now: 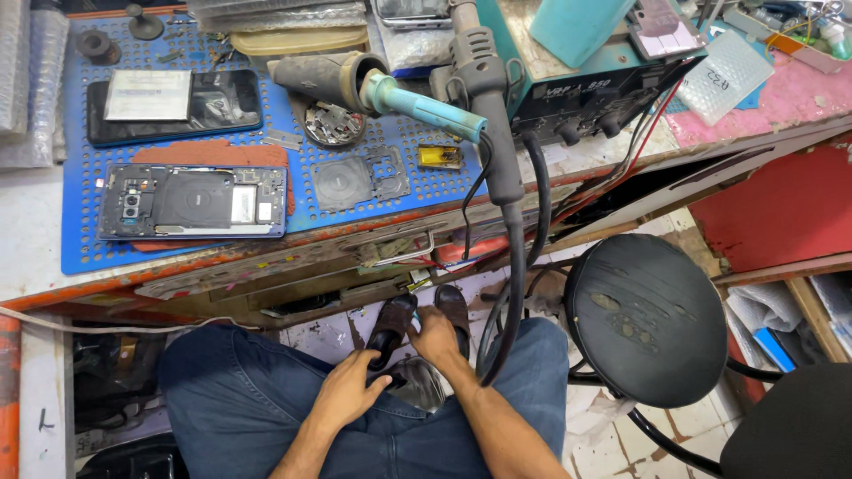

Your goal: The person uses a precision screwdriver to remove screws from the back of a smartphone. They then lift the back cover, set it aside, and continue to unscrew internal components on the motherboard.

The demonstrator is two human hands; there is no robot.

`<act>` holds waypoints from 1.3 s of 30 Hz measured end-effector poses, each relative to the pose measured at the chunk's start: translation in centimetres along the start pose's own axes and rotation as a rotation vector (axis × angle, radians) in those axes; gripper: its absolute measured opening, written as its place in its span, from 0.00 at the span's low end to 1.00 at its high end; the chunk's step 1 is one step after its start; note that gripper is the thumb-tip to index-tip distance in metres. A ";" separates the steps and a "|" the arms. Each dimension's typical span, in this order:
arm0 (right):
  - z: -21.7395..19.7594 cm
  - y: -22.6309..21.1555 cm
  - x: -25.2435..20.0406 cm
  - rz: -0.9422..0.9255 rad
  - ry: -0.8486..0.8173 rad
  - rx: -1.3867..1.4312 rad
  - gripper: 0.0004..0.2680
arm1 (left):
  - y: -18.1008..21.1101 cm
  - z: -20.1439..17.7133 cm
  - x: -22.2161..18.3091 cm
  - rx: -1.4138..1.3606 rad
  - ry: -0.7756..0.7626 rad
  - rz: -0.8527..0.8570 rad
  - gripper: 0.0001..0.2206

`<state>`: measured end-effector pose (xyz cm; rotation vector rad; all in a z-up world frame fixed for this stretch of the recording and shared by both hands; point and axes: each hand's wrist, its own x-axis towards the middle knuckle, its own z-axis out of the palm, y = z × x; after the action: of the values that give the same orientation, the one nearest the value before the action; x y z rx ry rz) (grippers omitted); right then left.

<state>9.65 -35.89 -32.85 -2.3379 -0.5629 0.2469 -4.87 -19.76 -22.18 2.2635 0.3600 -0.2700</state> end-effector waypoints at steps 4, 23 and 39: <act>1.5 -2.6 6.8 -0.027 0.521 0.140 0.10 | 0.1 -0.4 -0.2 -0.009 -0.011 0.016 0.24; 7.6 2.0 16.5 -0.094 0.676 0.601 0.19 | -1.6 -0.5 -0.4 -0.118 0.035 0.129 0.23; -5.5 -17.2 1.2 -0.267 -0.082 0.255 0.07 | 1.8 -6.2 -2.4 -0.323 0.797 0.274 0.08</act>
<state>6.86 -27.39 -17.13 -1.9892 -0.8256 0.2734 -6.03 -16.57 -16.19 1.9754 0.4478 0.7985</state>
